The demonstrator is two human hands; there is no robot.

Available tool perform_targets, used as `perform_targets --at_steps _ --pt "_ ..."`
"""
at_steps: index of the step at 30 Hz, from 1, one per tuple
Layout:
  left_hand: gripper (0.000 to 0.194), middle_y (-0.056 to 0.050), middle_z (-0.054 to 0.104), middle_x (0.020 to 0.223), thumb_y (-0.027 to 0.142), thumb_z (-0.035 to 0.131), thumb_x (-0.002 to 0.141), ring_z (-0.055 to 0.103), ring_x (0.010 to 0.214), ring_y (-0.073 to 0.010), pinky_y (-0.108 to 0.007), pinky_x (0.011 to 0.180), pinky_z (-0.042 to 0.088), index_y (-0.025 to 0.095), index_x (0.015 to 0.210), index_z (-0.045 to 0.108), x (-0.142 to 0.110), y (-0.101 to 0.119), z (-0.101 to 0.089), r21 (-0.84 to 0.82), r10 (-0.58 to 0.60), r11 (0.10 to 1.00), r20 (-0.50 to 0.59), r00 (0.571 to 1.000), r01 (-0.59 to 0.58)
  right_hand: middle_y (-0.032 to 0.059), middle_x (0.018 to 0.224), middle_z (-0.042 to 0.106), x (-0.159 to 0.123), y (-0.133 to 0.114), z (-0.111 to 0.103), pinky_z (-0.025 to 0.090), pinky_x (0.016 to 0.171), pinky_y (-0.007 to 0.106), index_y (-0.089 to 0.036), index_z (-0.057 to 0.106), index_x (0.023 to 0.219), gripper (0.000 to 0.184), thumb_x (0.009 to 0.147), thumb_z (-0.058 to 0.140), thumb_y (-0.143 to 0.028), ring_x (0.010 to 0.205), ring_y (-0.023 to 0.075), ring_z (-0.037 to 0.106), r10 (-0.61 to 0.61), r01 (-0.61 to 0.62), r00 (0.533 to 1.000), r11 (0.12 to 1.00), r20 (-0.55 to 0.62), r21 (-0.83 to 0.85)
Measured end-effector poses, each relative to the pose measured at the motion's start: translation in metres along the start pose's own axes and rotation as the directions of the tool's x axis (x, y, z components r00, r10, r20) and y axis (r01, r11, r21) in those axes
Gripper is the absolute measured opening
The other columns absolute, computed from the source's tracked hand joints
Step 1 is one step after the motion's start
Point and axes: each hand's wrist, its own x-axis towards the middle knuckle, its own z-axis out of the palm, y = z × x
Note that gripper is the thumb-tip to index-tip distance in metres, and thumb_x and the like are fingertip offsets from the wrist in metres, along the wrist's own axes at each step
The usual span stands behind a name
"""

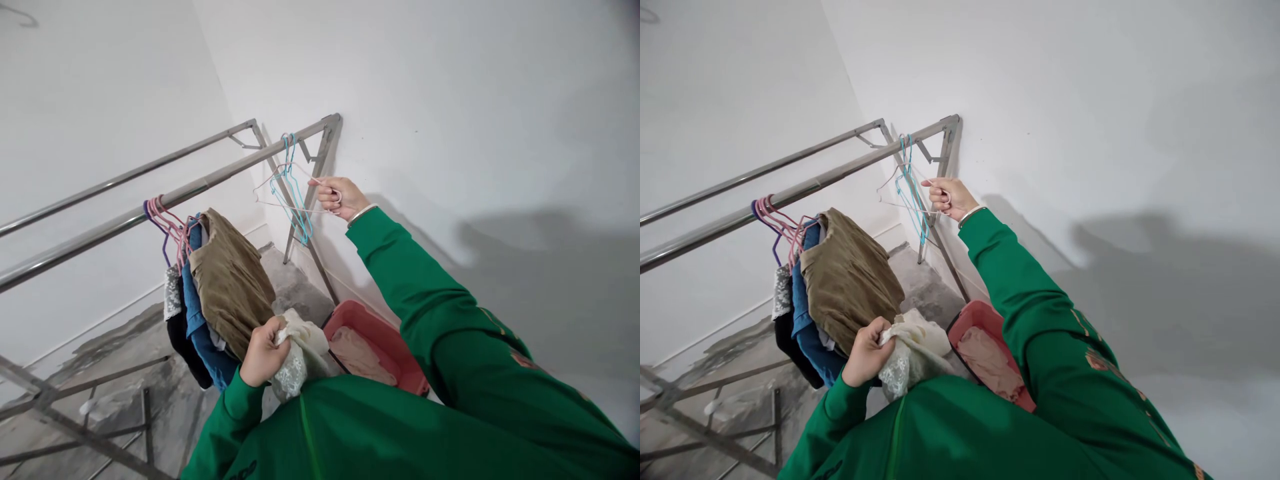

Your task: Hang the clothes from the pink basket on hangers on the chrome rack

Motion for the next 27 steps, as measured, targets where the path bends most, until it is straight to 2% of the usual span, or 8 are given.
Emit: perform_targets --at_steps 6,10,13,16,19,22,25,27 --pt "0.010 0.006 0.038 0.055 0.019 0.049 0.066 0.037 0.053 -0.0082 -0.020 0.052 0.029 0.019 0.061 0.041 0.000 -0.001 0.006 -0.024 -0.043 0.999 0.022 0.999 0.043 -0.0093 0.053 0.032 -0.009 0.014 0.004 0.015 0.034 0.013 -0.009 0.059 0.090 0.014 0.078 0.053 -0.013 0.042 0.0022 0.016 0.027 -0.027 0.999 0.999 0.016 -0.042" --pt "0.009 0.006 0.038 0.054 0.019 0.049 0.065 0.036 0.052 -0.0080 -0.020 0.052 0.029 0.019 0.060 0.041 0.004 0.005 0.009 -0.022 -0.049 0.999 0.040 0.998 0.050 -0.0024 0.065 0.050 -0.015 0.035 0.011 0.043 0.051 0.019 -0.013 0.059 0.089 0.013 0.082 0.061 -0.024 0.054 0.0064 0.046 0.000 -0.020 0.993 0.987 -0.120 -0.162" --pt "0.010 0.006 0.038 0.054 0.020 0.050 0.065 0.037 0.052 -0.0081 -0.020 0.052 0.030 0.019 0.059 0.042 0.007 0.007 0.009 -0.030 -0.041 0.999 0.039 0.998 0.042 0.0074 0.101 0.060 -0.032 0.048 0.008 0.052 0.081 0.029 -0.019 0.058 0.099 0.027 0.079 0.069 -0.033 0.094 0.0157 0.059 -0.264 0.116 0.912 0.900 -0.313 -0.420" --pt "0.011 0.005 0.041 0.056 0.022 0.053 0.066 0.039 0.053 -0.0083 -0.020 0.053 0.033 0.019 0.060 0.044 0.010 0.007 0.010 -0.067 -0.049 0.997 0.005 0.999 0.050 0.0113 0.131 0.051 -0.076 0.067 0.001 0.044 0.102 0.036 -0.024 0.052 0.119 0.053 0.074 0.073 -0.043 0.118 0.0206 0.052 -0.473 0.245 0.856 0.726 -0.208 -0.643" --pt "0.010 0.005 0.046 0.058 0.025 0.056 0.069 0.042 0.054 -0.0083 -0.020 0.054 0.035 0.019 0.064 0.048 0.015 0.010 0.015 -0.118 -0.068 0.991 -0.078 0.995 0.058 0.0151 0.140 0.047 -0.138 0.106 0.001 0.034 0.112 0.043 -0.022 0.043 0.135 0.090 0.058 0.084 -0.046 0.129 0.0268 0.046 -0.163 0.225 0.974 0.733 0.156 -0.642" --pt "0.011 0.005 0.048 0.061 0.026 0.058 0.072 0.043 0.056 -0.0085 -0.020 0.056 0.037 0.019 0.070 0.050 0.024 0.017 0.027 -0.177 -0.052 0.984 -0.118 0.992 0.030 0.0150 0.128 0.058 -0.191 0.158 0.010 0.037 0.109 0.046 -0.018 0.056 0.123 0.083 0.051 0.087 -0.045 0.125 0.0303 0.050 0.219 0.002 0.922 0.822 0.320 -0.569" --pt "0.012 0.004 0.048 0.064 0.028 0.058 0.075 0.045 0.058 -0.0086 -0.020 0.058 0.040 0.019 0.073 0.050 0.034 0.022 0.040 -0.205 -0.019 0.978 0.004 1.000 0.020 0.0084 0.086 0.070 -0.218 0.193 0.009 0.049 0.093 0.045 -0.018 0.066 0.085 0.045 0.056 0.081 -0.050 0.097 0.0279 0.063 0.395 -0.276 0.900 0.844 0.186 -0.460" --pt "0.013 0.001 0.053 0.075 0.028 0.057 0.078 0.051 0.067 -0.0103 -0.021 0.063 0.045 0.018 0.084 0.052 0.038 0.021 0.046 -0.184 0.036 0.983 0.110 0.993 -0.015 0.0048 0.071 0.067 -0.225 0.193 -0.005 0.051 0.088 0.044 -0.019 0.063 0.072 0.035 0.056 0.080 -0.046 0.086 0.0252 0.063 0.347 -0.336 0.937 0.854 -0.047 -0.396"
